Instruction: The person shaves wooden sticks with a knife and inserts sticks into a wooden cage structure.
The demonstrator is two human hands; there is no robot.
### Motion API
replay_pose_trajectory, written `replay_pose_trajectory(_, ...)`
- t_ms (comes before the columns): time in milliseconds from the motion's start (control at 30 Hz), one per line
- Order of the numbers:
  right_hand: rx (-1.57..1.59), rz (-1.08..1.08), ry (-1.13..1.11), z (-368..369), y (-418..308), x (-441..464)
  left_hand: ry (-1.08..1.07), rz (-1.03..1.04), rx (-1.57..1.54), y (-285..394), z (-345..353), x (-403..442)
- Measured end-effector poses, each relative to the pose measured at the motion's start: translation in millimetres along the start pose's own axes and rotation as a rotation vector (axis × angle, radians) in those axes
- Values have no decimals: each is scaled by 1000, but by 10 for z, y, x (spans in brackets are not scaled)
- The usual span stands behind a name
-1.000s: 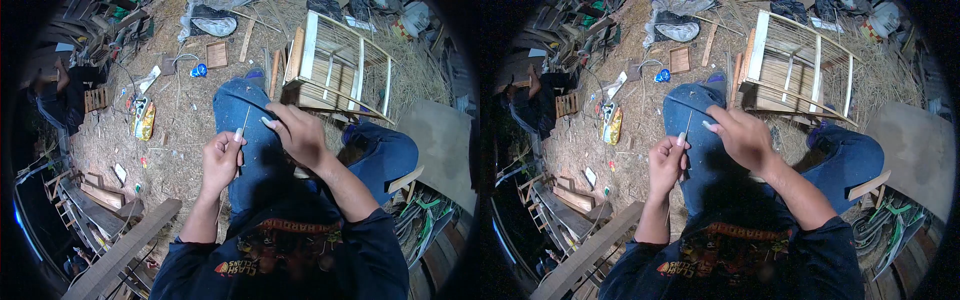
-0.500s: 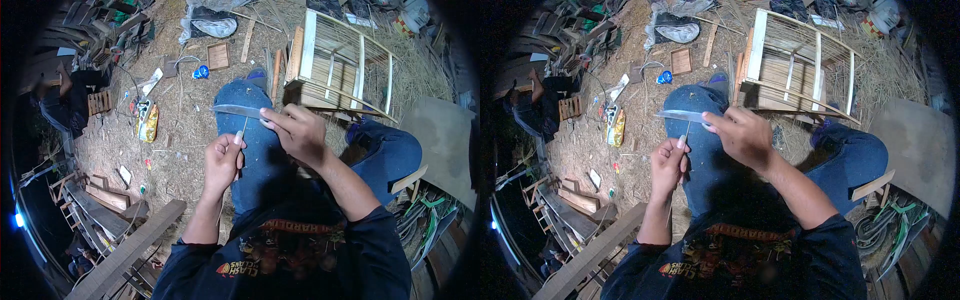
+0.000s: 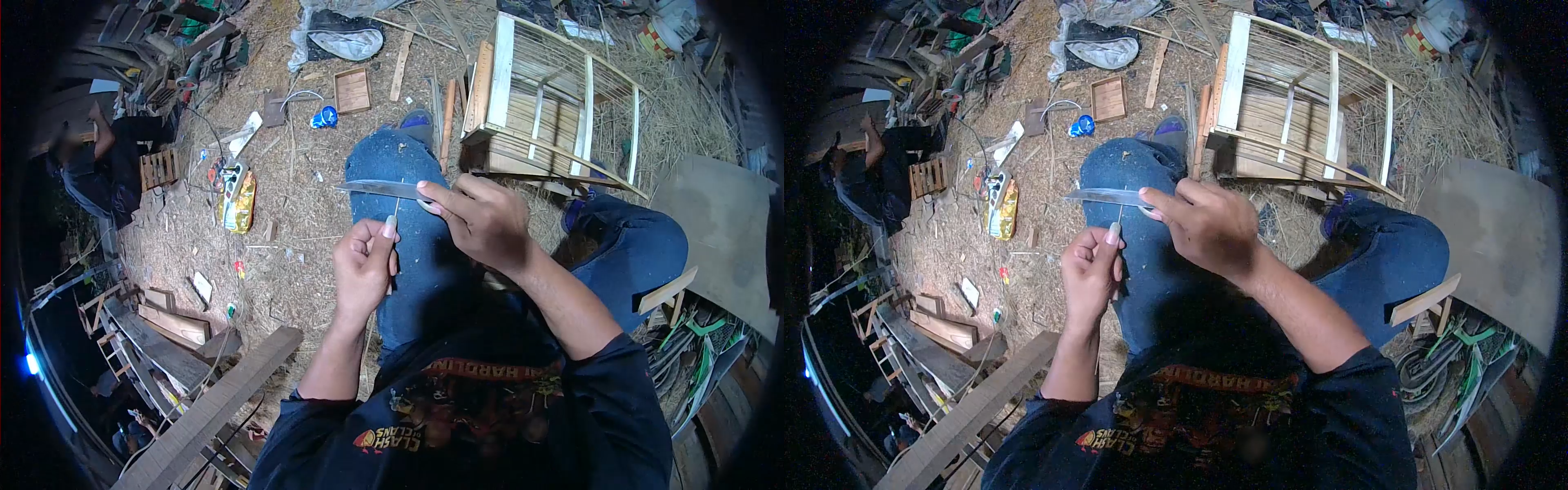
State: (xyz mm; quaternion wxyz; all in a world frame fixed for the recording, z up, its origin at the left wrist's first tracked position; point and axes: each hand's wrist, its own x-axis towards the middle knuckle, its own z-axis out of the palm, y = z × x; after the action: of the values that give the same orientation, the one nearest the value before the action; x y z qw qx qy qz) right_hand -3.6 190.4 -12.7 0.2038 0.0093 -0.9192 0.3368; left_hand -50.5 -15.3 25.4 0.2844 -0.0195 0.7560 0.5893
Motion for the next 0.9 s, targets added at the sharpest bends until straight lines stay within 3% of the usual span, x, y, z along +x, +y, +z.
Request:
replay_pose_trajectory(433, -118, 87, 63, 34, -160, -34, 50, 65, -8, -97, 40, -54)
replay_pose_trajectory(500, -3, 146, 70, 35, -165, -41, 56, 93, 1, -153, 34, -68)
replay_pose_trajectory(900, -36, 20, 19, -13, -91, -102, 67, 74, 1, -116, 53, -67)
